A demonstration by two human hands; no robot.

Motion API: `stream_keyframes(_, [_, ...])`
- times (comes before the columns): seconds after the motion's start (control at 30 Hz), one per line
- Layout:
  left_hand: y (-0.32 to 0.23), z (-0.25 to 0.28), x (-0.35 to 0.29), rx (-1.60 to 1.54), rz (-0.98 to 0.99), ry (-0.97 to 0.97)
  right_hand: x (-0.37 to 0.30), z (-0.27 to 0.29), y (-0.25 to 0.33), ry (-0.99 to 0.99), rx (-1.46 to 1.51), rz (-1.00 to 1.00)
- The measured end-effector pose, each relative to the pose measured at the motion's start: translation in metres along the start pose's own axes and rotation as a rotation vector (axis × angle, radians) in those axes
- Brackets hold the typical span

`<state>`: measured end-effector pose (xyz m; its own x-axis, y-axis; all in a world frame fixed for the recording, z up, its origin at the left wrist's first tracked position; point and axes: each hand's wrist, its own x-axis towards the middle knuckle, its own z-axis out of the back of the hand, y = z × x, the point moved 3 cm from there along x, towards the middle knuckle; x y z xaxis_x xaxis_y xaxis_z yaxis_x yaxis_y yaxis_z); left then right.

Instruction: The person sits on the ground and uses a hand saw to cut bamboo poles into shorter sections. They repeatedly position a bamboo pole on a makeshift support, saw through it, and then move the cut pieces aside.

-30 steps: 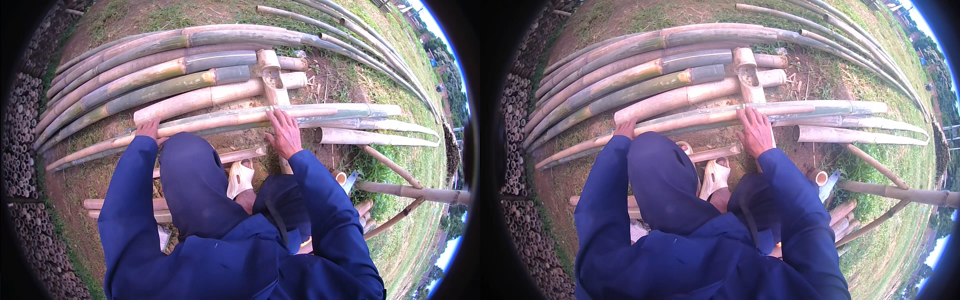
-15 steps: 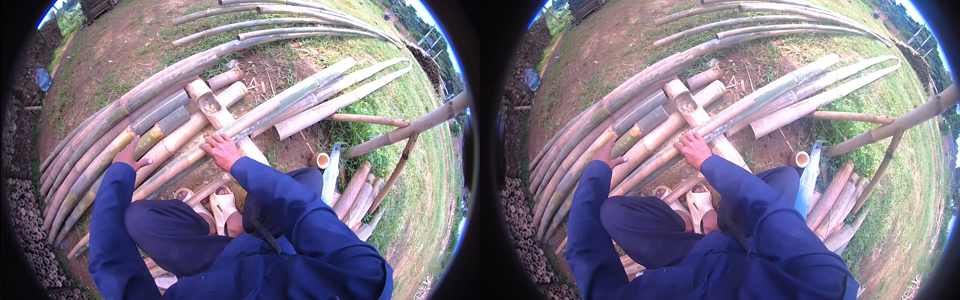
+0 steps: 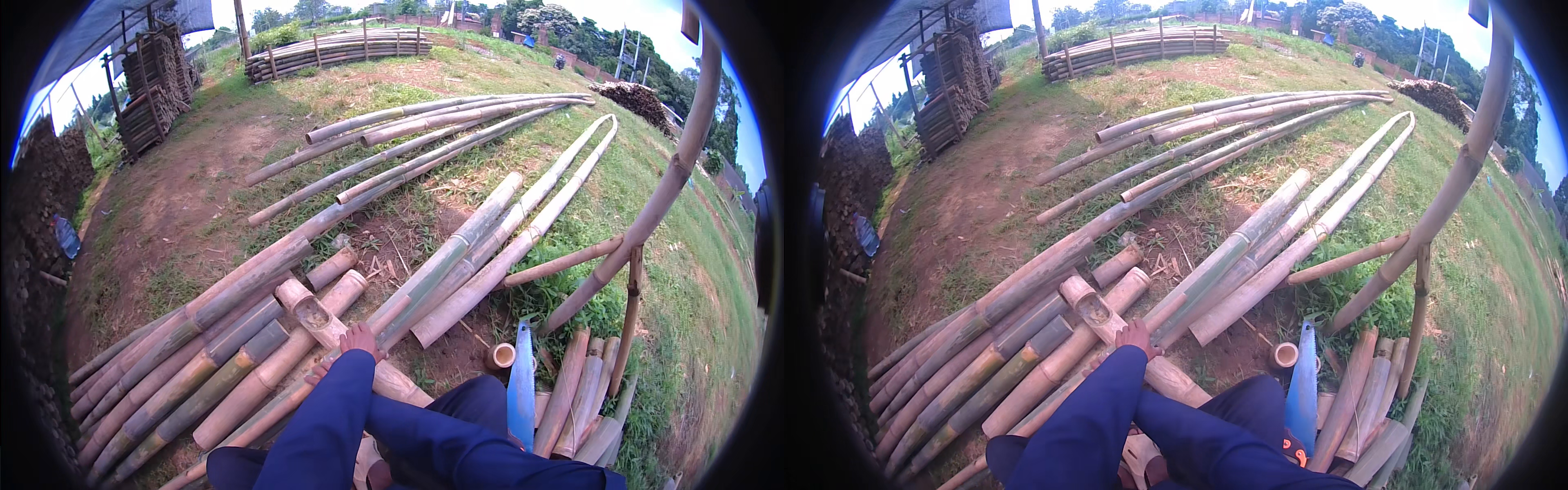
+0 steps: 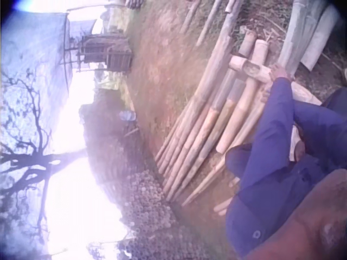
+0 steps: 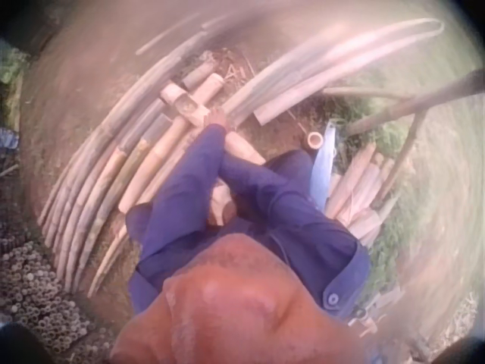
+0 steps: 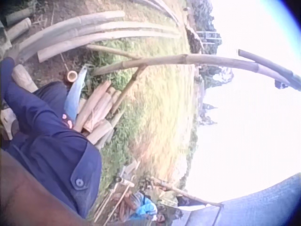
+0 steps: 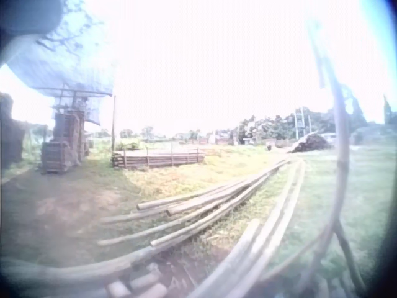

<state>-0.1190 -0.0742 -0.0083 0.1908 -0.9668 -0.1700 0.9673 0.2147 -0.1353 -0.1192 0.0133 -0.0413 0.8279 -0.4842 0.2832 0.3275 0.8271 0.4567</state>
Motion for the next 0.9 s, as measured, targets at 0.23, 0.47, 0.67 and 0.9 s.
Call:
stream_keyframes(0.23, [-0.009, 0.0, 0.007, 0.013, -0.045, -0.05, -0.041, 0.02, -0.001, 0.134, 0.343, -0.061])
stream_keyframes(0.47, [0.009, 0.009, 0.011, -0.057, -0.036, -0.004, -0.153, 0.1, 0.038, 0.287, 0.113, -0.133])
stream_keyframes(0.67, [0.011, 0.012, 0.015, -0.101, -0.09, 0.026, -0.266, 0.219, 0.019, -0.295, 0.057, -0.576])
stream_keyframes(0.9, [0.008, 0.005, -0.007, -0.19, -0.149, 0.095, -0.397, 0.227, 0.002, -0.426, -0.007, -0.941])
